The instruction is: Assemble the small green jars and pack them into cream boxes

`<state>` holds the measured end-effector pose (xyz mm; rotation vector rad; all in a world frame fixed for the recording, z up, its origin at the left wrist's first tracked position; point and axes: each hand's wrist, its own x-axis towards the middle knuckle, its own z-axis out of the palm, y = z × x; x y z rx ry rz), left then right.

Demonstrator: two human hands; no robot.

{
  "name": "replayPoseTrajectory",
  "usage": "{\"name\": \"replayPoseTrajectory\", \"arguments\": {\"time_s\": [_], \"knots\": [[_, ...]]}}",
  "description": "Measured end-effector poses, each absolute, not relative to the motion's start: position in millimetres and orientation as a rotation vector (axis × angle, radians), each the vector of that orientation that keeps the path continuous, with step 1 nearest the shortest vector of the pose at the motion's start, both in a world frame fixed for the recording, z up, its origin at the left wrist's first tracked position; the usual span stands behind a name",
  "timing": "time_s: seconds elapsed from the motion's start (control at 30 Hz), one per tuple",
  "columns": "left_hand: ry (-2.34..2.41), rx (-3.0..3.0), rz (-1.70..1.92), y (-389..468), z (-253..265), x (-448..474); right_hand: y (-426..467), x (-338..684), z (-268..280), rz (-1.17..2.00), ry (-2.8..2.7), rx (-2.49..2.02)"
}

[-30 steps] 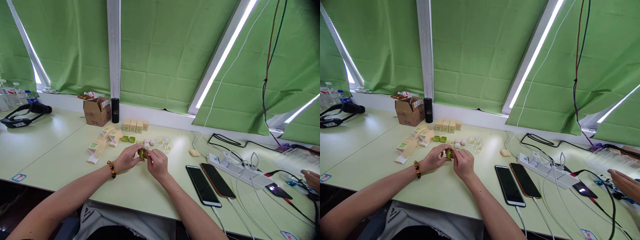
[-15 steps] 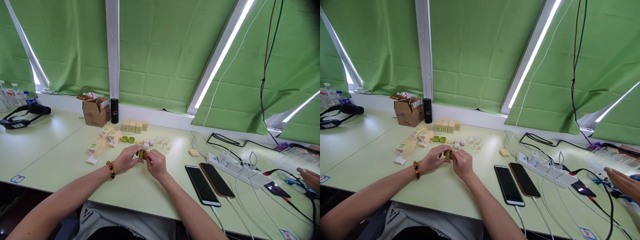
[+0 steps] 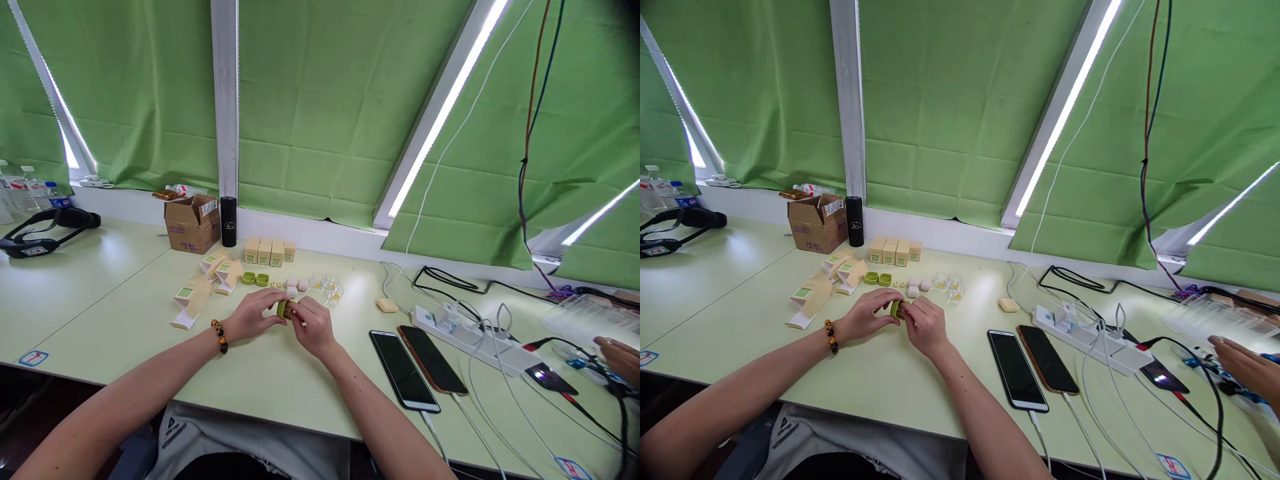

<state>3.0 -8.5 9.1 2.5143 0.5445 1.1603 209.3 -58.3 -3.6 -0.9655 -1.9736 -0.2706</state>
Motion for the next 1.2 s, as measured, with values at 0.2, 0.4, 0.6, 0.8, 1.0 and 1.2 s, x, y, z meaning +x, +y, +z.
{"name": "replayPoseTrajectory", "arguments": {"time_s": [0.2,0.4,0.6,0.8,1.0,1.2], "knots": [[0.621,2.522,1.255,-4.6,9.1,-1.7,-59.6,216.7,-3.3,-0.213,-1.964,-0.948],[0.584,2.538,1.314,-0.8,7.3,-1.5,-60.5,211.0,-5.0,-0.026,-1.907,-0.887],[0.614,2.447,1.292,-3.0,7.1,1.3,-58.4,204.0,-4.9,0.124,-1.831,-0.797],[0.676,2.252,1.375,-7.9,14.2,2.1,-60.1,198.0,-2.8,0.279,-1.675,-0.792],[0.783,2.103,1.217,-6.3,11.8,8.2,-59.4,197.2,-4.4,0.277,-1.636,-0.790],[0.776,1.993,1.189,-9.0,8.7,12.3,-57.1,198.4,-7.5,0.306,-1.617,-0.795]]}}
